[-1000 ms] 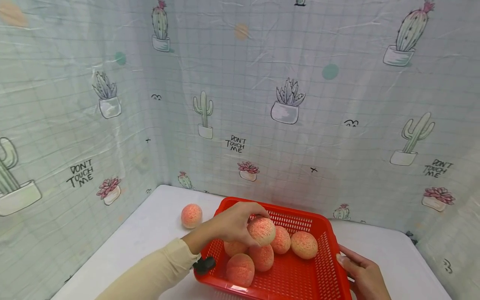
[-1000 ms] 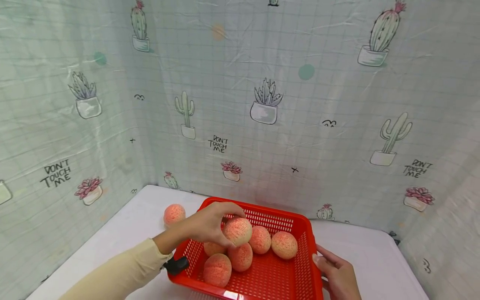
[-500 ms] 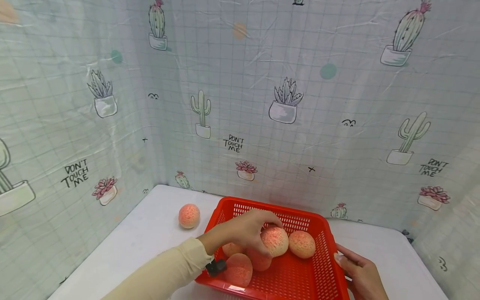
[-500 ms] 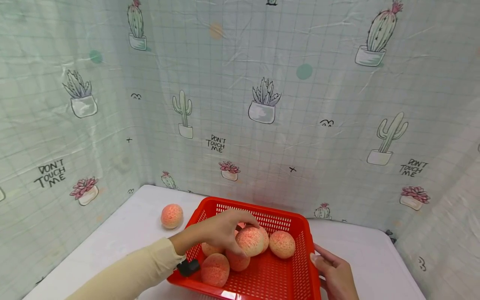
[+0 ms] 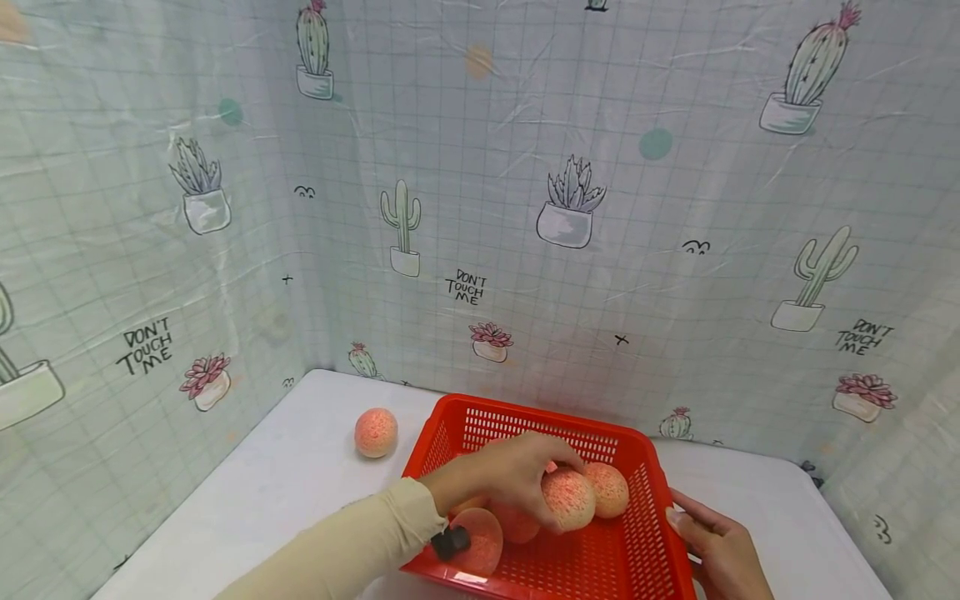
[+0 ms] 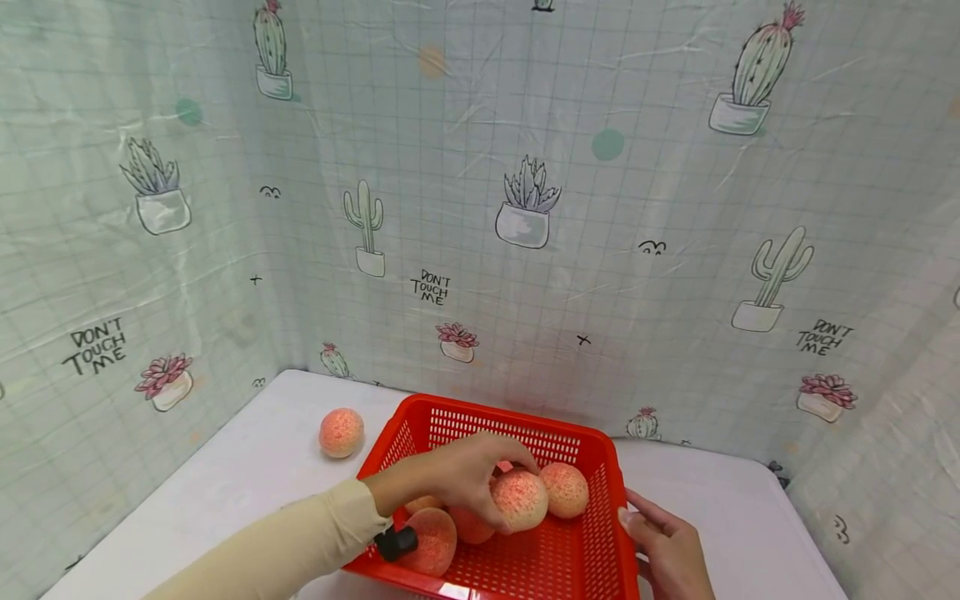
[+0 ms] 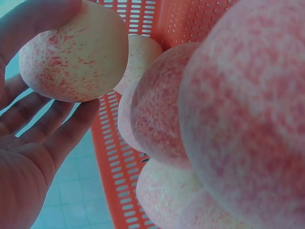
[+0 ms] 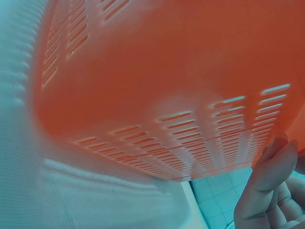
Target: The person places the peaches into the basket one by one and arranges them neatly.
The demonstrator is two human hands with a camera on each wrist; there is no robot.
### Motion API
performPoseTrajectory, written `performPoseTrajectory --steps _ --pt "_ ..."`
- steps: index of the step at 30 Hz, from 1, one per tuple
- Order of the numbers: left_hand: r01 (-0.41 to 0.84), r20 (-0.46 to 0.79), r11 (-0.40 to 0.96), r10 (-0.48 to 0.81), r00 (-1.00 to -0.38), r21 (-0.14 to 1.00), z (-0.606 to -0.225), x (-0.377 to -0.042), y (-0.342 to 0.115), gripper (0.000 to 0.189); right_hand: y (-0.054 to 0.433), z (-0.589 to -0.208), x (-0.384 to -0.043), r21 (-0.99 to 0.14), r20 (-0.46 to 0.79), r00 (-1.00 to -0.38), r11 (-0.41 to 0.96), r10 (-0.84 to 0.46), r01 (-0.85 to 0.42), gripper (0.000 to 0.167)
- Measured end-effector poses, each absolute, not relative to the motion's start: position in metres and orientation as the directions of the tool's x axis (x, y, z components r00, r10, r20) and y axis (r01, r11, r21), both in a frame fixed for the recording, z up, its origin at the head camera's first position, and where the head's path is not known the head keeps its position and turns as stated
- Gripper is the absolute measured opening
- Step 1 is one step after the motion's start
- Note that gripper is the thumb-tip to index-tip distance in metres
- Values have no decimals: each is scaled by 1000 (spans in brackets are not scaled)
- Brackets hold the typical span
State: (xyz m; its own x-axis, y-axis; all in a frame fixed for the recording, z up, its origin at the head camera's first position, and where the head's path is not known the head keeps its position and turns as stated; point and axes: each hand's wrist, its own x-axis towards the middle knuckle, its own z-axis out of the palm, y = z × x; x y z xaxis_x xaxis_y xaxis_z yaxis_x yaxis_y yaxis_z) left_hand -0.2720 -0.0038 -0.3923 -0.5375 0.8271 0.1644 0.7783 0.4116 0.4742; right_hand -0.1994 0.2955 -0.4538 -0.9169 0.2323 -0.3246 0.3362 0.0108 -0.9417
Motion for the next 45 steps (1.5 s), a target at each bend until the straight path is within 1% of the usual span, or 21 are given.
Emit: performPoseTrajectory --steps 3,11,17,21,30,38,45 --pt "780 158 418 828 -538 465 -393 -271 -1 66 295 -454 -199 -942 -326 -915 2 236 336 71" --pt "768 138 417 831 -539 487 -396 -271 4 67 295 -453 -198 -945 -317 -919 9 232 328 69" --pt "792 123 402 854 -505 458 -402 -275 8 72 294 -454 -198 -945 -317 -919 4 236 327 69" --pt "813 124 396 865 -486 427 -402 -276 10 69 294 -454 -198 -946 -315 -920 6 235 325 69" --pt "817 102 416 865 -491 399 -406 -278 18 67 294 -454 -198 -945 -315 -917 5 243 326 69" --pt "803 71 417 869 -489 425 -410 -279 23 68 293 -455 -198 -946 -314 -919 4 239 324 69" --pt "802 52 438 865 -499 407 -412 -279 25 67 294 -455 -198 -946 -314 -918 7 242 325 69"
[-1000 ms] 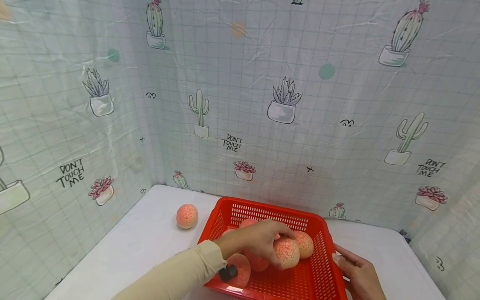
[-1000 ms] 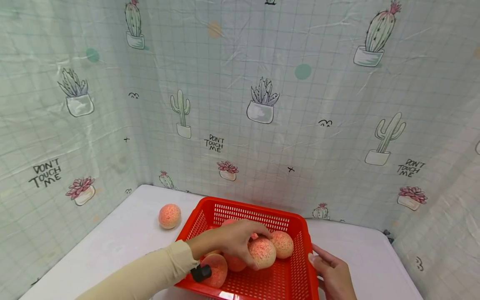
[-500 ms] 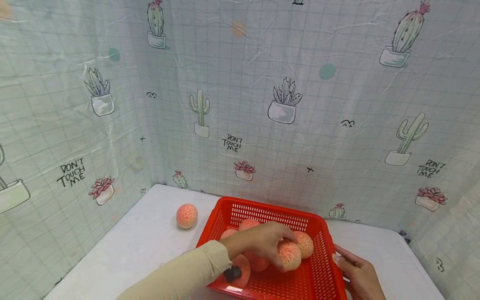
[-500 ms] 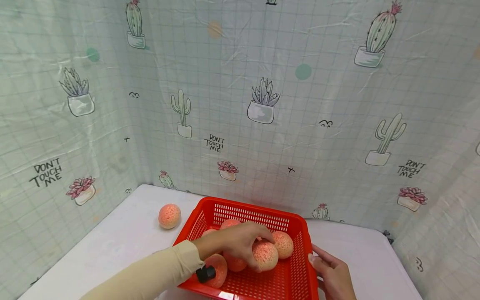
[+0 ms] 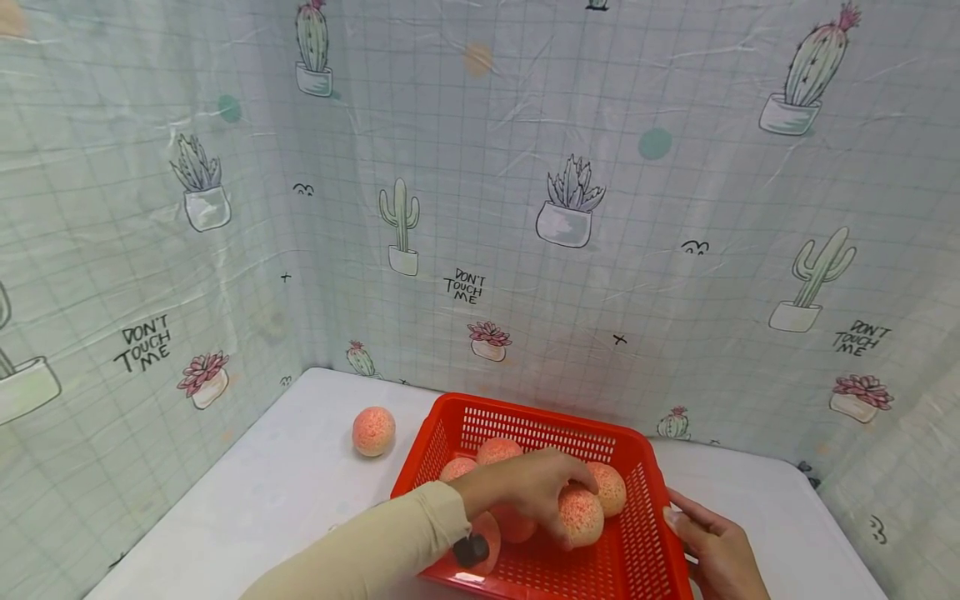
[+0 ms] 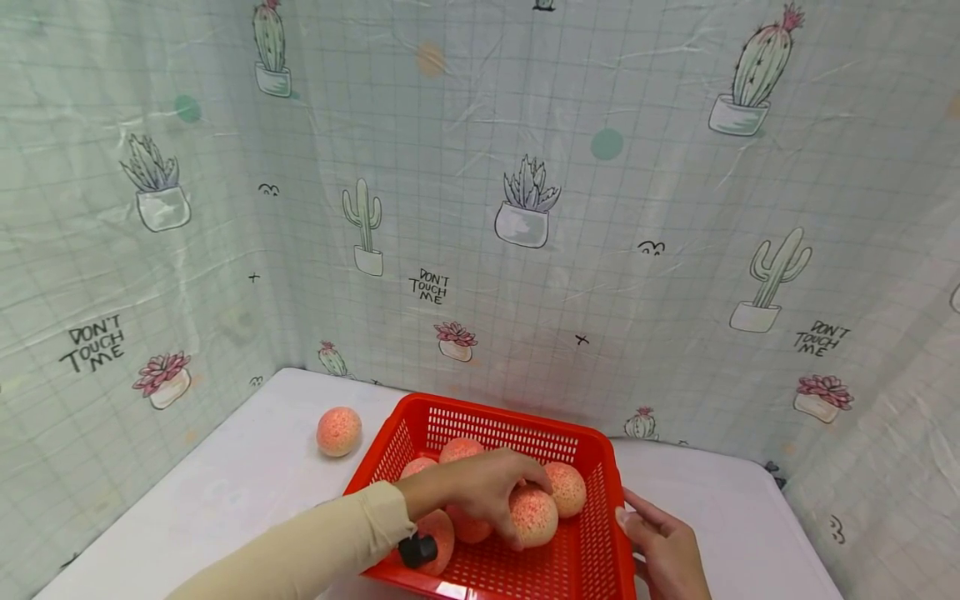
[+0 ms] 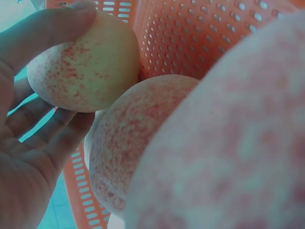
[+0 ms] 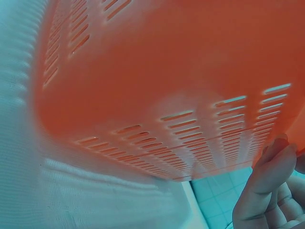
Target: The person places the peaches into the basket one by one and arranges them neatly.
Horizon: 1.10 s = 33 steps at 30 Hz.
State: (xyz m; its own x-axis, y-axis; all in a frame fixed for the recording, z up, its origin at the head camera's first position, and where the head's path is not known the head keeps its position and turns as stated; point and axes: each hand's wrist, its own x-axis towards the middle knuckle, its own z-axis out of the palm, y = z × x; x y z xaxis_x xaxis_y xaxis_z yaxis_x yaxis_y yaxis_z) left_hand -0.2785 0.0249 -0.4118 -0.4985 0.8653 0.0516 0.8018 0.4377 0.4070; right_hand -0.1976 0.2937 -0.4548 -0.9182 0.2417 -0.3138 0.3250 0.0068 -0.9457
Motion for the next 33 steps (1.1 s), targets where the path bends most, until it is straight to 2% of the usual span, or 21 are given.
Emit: performPoseTrajectory --steps 5,10,14,20,25,33 --pt "819 42 433 875 -482 376 -416 -281 28 65 294 -455 -198 -945 -314 -917 12 246 327 69" --pt "851 19 449 882 -471 273 -417 -281 31 64 293 -455 -197 -946 -311 -918 18 246 325 68" --pt "851 10 488 867 -499 196 -417 -277 31 58 293 -454 -197 -945 -312 -920 21 240 326 68" --pt "841 21 520 849 -528 151 -416 -272 28 52 292 -454 -197 -946 -310 -922 23 233 324 69" --pt "825 24 520 843 -537 219 -410 -269 20 55 292 -456 -197 -940 -321 -918 35 232 338 68" --pt "700 25 556 775 -632 448 -384 -266 -14 61 296 -456 -197 -941 -320 -921 37 221 336 69"
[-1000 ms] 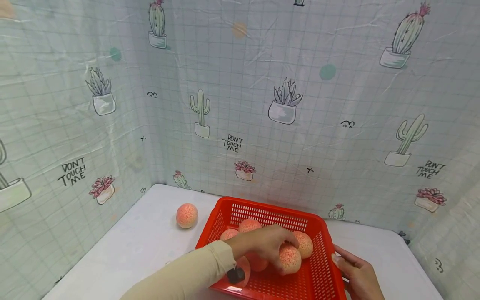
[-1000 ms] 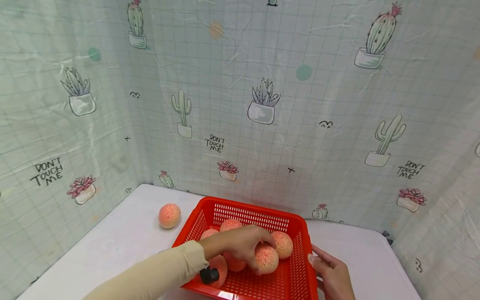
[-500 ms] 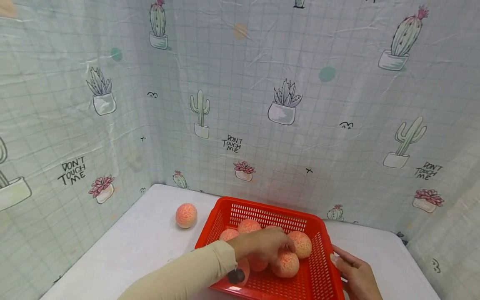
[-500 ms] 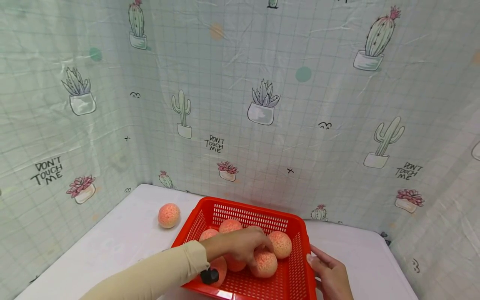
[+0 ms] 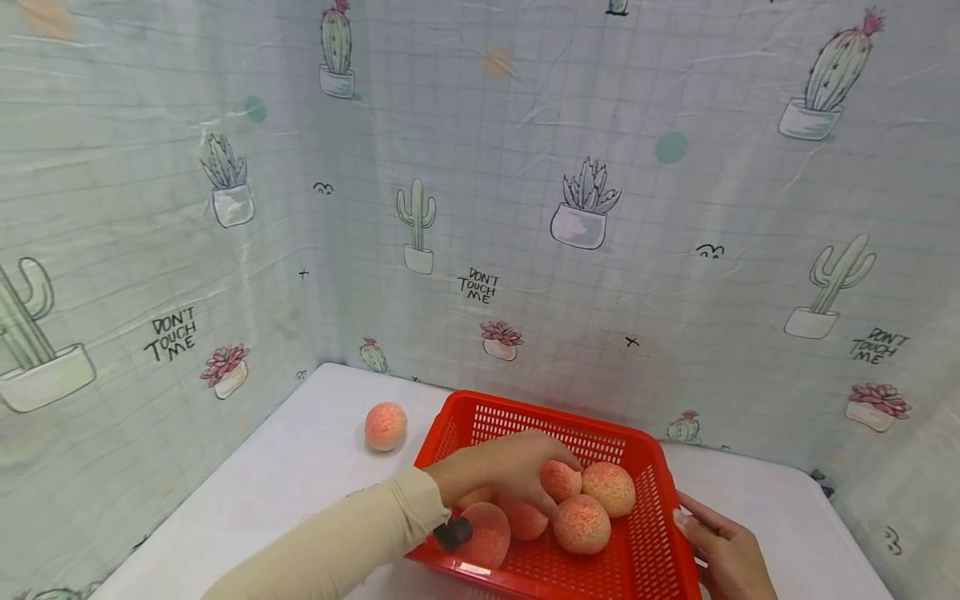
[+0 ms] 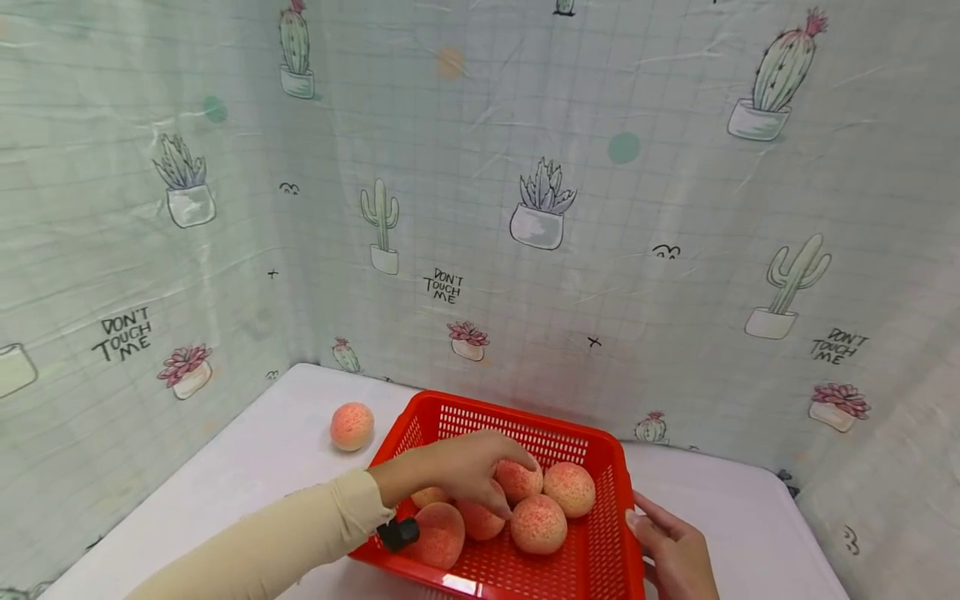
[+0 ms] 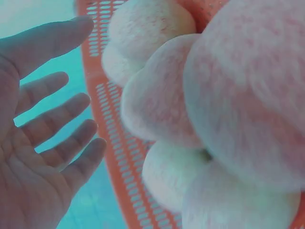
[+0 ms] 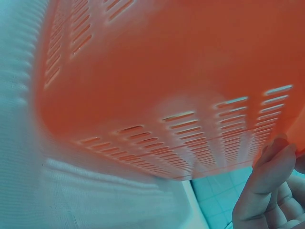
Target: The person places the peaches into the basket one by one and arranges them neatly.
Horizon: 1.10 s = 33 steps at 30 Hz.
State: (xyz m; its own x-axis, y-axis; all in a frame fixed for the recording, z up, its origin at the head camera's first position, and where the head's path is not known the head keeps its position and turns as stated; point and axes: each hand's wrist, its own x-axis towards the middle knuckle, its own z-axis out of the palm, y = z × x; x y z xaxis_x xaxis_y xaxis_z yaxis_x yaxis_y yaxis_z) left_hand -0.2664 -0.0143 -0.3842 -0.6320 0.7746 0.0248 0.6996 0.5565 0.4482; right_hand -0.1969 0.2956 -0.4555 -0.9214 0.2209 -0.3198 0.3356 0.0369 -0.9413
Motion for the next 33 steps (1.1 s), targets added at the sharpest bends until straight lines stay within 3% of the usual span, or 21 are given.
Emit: performPoseTrajectory --steps 11,22,28,33 --pt "560 102 610 620 -778 561 -368 -275 -101 64 293 -459 -203 -935 -334 -917 49 218 352 68" --pt "252 115 753 230 -966 608 -393 -296 -214 69 293 -456 -202 -927 -348 -910 62 223 370 67" --pt "-11 30 766 -40 -999 642 -428 -309 -240 74 295 -455 -200 -925 -351 -911 68 218 373 69" --pt "-146 -61 637 -153 -986 757 -456 -323 -231 84 294 -455 -199 -920 -362 -903 69 229 386 69"
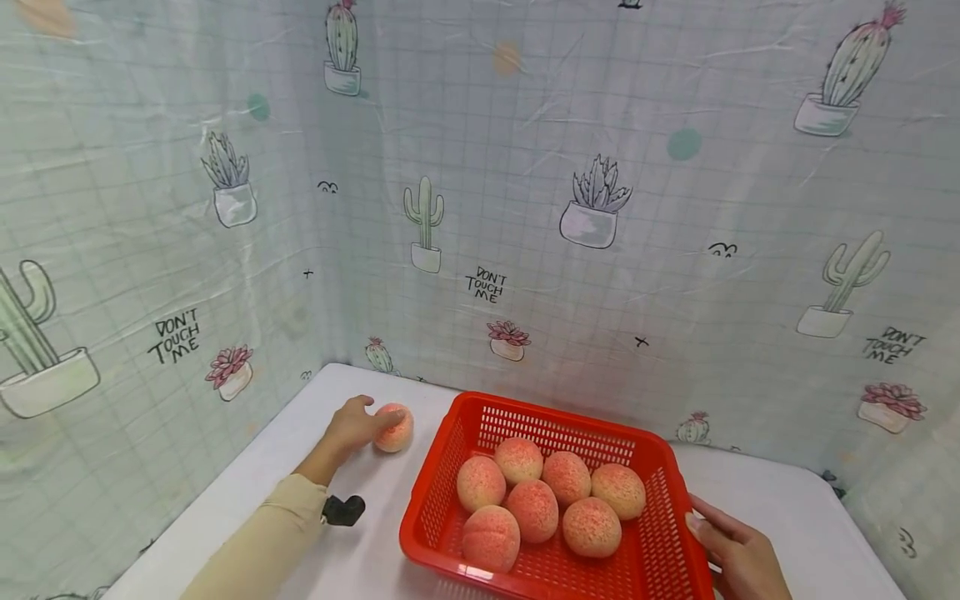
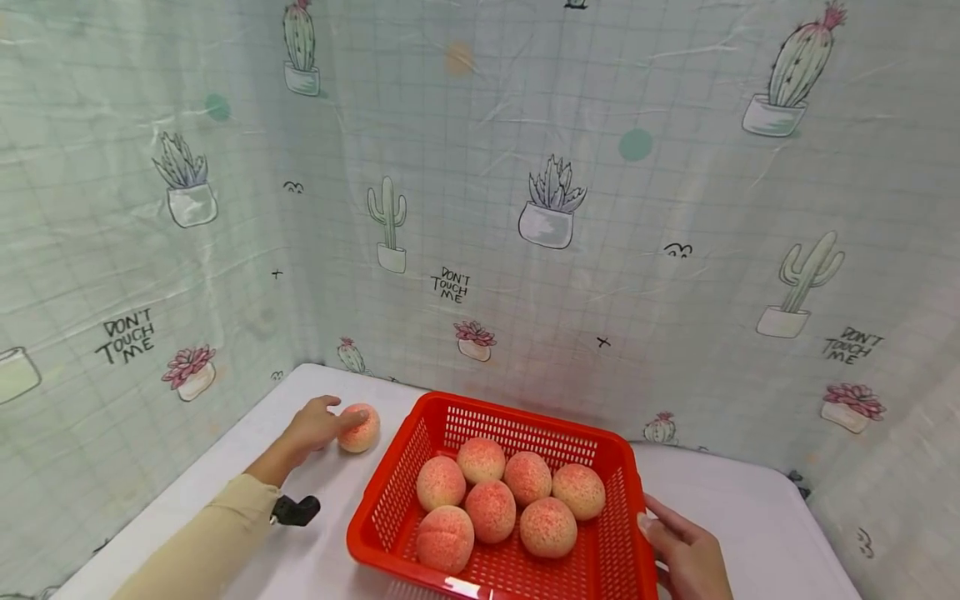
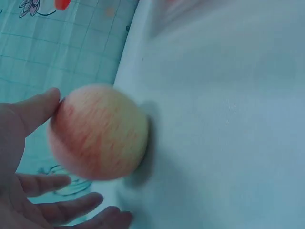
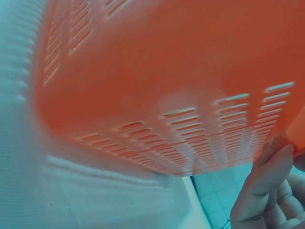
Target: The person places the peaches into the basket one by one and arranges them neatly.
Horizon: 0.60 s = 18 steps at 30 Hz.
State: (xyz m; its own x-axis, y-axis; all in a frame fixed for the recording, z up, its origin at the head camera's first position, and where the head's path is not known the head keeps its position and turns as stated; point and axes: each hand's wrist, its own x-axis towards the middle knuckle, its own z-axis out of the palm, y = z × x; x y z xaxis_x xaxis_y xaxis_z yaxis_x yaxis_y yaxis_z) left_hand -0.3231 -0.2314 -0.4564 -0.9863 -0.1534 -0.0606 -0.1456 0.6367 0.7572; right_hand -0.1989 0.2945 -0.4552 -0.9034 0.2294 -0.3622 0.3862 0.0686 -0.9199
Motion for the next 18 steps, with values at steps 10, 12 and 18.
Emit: performPoseTrajectory --steps 10,12,18 --pt "-158 -54 533 -206 -977 831 -469 -328 -209 87 294 -457 -198 -926 -349 -910 69 222 372 69" --pt "-151 -45 540 -204 -978 828 -468 -328 -207 88 294 -456 -198 -927 -344 -913 74 221 367 69" --pt "-119 26 602 -226 -974 789 -468 -327 -206 74 295 -457 -199 -928 -345 -911 61 226 367 69"
